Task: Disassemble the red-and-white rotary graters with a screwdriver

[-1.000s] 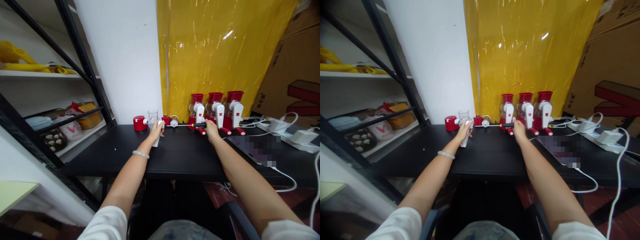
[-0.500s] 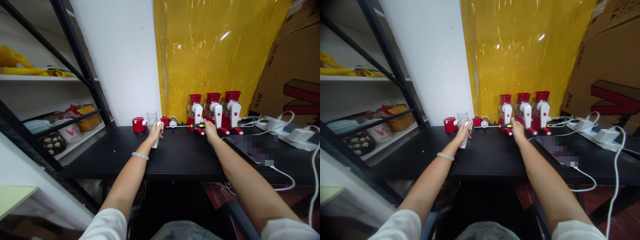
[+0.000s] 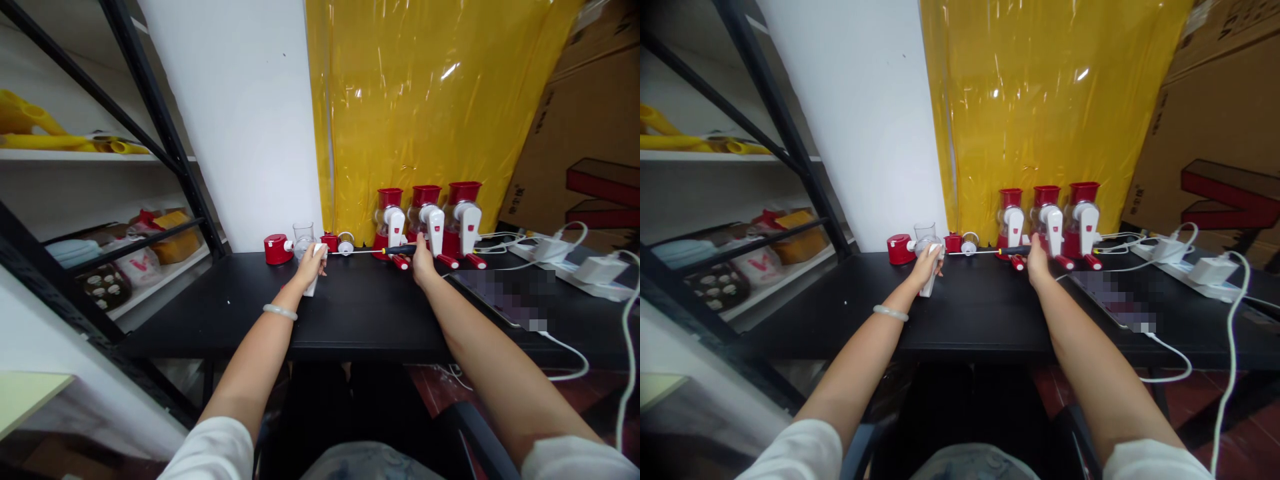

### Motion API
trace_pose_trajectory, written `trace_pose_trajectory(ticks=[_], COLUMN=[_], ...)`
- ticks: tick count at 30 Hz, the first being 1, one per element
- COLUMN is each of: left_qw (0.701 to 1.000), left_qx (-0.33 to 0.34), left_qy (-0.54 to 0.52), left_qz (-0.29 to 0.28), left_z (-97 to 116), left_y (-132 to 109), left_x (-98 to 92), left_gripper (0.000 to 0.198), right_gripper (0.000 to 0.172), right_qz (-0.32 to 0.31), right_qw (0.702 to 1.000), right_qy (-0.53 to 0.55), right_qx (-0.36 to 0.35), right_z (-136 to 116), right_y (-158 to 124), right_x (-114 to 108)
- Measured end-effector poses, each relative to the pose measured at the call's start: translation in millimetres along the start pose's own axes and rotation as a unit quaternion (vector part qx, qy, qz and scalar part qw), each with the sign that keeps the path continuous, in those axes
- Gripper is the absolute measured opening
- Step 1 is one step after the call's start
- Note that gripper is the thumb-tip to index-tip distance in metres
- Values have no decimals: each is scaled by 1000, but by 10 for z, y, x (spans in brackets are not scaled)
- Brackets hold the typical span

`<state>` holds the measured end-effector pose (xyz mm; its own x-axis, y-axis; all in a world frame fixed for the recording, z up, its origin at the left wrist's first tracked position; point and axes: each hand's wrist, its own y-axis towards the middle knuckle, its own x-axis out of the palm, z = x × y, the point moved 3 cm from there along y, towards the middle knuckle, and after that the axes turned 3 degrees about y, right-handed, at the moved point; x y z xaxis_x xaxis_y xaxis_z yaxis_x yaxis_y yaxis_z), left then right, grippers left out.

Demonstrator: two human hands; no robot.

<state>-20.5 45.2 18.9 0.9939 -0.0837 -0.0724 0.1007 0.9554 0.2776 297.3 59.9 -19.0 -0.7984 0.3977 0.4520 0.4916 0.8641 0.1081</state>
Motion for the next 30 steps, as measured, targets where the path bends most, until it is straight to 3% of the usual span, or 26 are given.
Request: trace_pose_trajectory(ticks=[5,12,16,19,24,27,30], left_qw=[1000,1000,1000,1000,1000,1000,1000], left_qx=[10,24,10,6,16,12,8], left_qy=[4,7,3,3,0,-1,-2], left_qz=[-5,-15,-4,2,-6,-2,2], left_z=[-5,5,18,27,24,14,11], left_y=[5,-8,-11,-16,-17,-9,-5], left_x=[-3,12,7,4,3,1,3], left_gripper=[44,45,44,44,46,46,44], right_gripper=[27,28,38,30,13,24,44], right_qz=[7,-1,-1,-4,-20,-34,-24], right_qw=[1000,999,999,998,997,996,999], right_qy=[25,37,-22,-25,73,79,1], right_qx=[6,36,-24,-62,12,11,-45], right_z=[23,20,-17,-41,-35,-47,-66], right_y=[4,17,-4,-34,-57,-51,-30], right_x=[40,55,25,39,85,72,18])
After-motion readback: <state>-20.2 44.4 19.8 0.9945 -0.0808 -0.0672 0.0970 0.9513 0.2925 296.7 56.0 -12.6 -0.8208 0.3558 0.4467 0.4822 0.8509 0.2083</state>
